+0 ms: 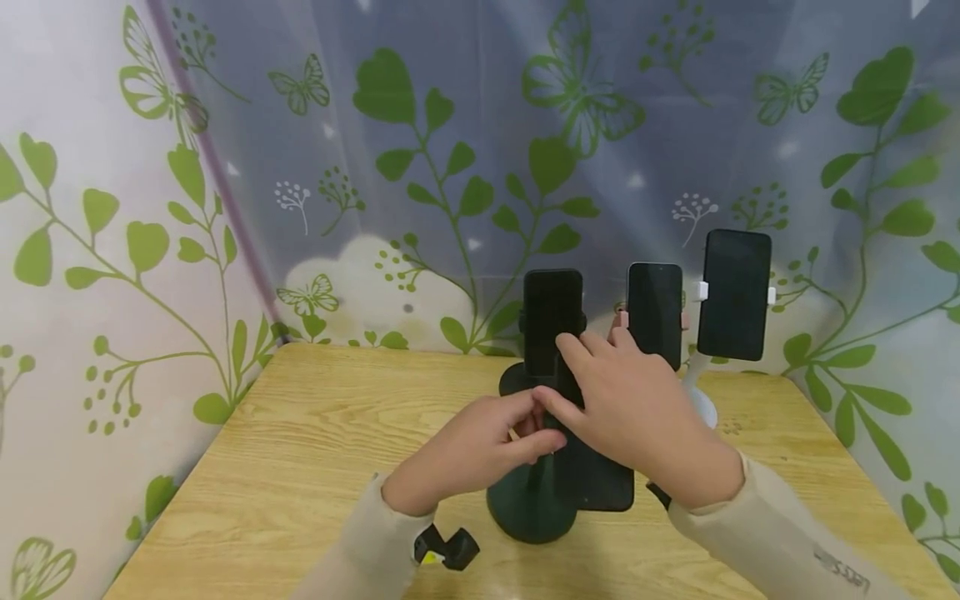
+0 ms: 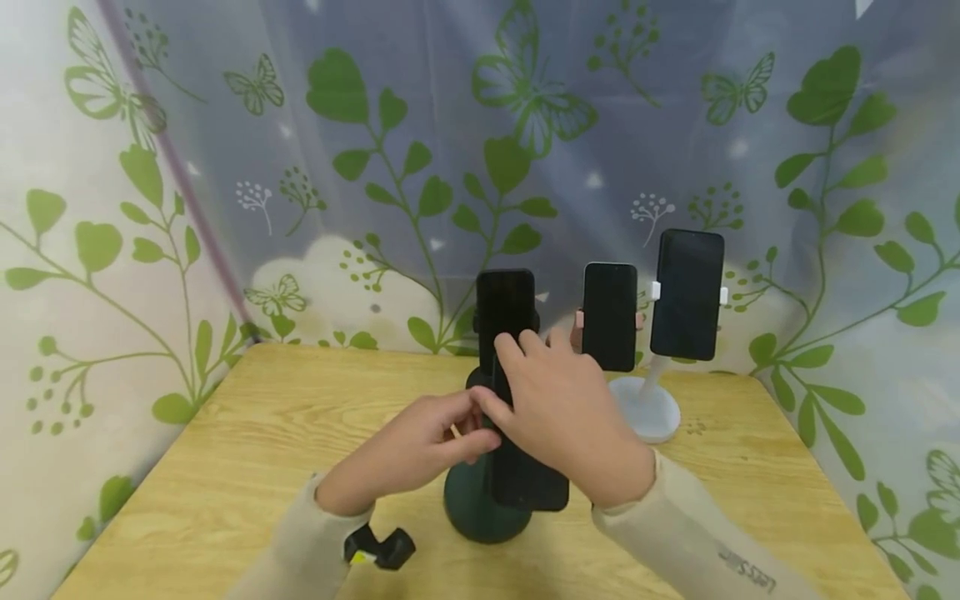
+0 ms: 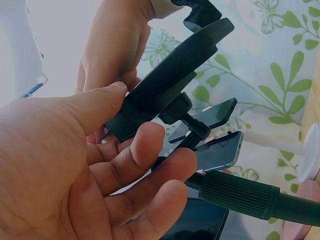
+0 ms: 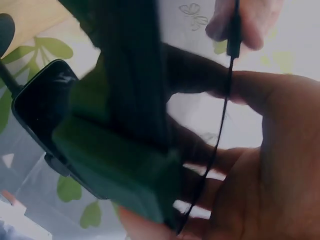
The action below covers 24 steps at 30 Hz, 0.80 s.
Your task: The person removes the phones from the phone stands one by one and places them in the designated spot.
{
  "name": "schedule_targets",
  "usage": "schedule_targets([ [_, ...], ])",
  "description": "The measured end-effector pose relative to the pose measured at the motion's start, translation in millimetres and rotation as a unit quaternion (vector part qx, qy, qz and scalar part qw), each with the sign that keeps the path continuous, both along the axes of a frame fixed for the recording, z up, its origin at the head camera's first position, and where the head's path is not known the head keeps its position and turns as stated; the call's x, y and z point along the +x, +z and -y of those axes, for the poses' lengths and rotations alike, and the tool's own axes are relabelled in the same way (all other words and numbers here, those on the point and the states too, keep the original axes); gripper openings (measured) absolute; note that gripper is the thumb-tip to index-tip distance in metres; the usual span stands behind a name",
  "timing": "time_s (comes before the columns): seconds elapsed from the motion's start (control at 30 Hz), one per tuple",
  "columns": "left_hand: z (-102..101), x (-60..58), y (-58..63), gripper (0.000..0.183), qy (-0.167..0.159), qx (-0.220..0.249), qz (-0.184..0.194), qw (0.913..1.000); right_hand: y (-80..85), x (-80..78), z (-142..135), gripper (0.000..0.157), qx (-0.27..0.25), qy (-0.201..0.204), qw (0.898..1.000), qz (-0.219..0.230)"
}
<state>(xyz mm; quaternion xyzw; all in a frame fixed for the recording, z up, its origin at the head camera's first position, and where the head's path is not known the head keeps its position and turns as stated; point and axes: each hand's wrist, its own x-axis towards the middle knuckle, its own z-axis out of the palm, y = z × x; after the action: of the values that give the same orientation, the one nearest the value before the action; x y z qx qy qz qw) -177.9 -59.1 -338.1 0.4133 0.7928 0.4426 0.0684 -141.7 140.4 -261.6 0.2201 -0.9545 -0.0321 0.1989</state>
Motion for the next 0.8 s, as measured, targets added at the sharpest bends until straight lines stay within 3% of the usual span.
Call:
schedule_targets([
  [0.07, 0.0, 0.0, -0.3, 0.015, 0.0, 0.0, 0.001, 1.0, -1.6, -3.6, -0.9, 0.036, 0.002, 0.023, 1.0, -0.016],
  [0.17, 0.2, -0.3, -0.5, 0.016, 0.0, 0.0, 0.004, 1.0, -4.7, -9.6, -2.6, 0.027, -0.008, 0.051, 0.998, -0.035],
  [0.37, 1.1, -0.8, -0.9, 0.015, 0.001, 0.002, 0.007, 1.0, -10.9, -16.4, -4.5, 0.033, -0.024, 0.061, 0.996, -0.055],
  [0.57, 1.0, -0.9, -2.2, 0.019, 0.006, 0.007, 0.014, 0.9999, -14.2, -18.5, -3.1, 0.028, -0.039, 0.059, 0.995, -0.064],
  [0.8, -1.5, -1.8, -3.2, 0.019, 0.012, 0.004, -0.002, 0.9999, -19.2, -20.3, -6.5, 0.031, -0.045, 0.062, 0.993, -0.091],
])
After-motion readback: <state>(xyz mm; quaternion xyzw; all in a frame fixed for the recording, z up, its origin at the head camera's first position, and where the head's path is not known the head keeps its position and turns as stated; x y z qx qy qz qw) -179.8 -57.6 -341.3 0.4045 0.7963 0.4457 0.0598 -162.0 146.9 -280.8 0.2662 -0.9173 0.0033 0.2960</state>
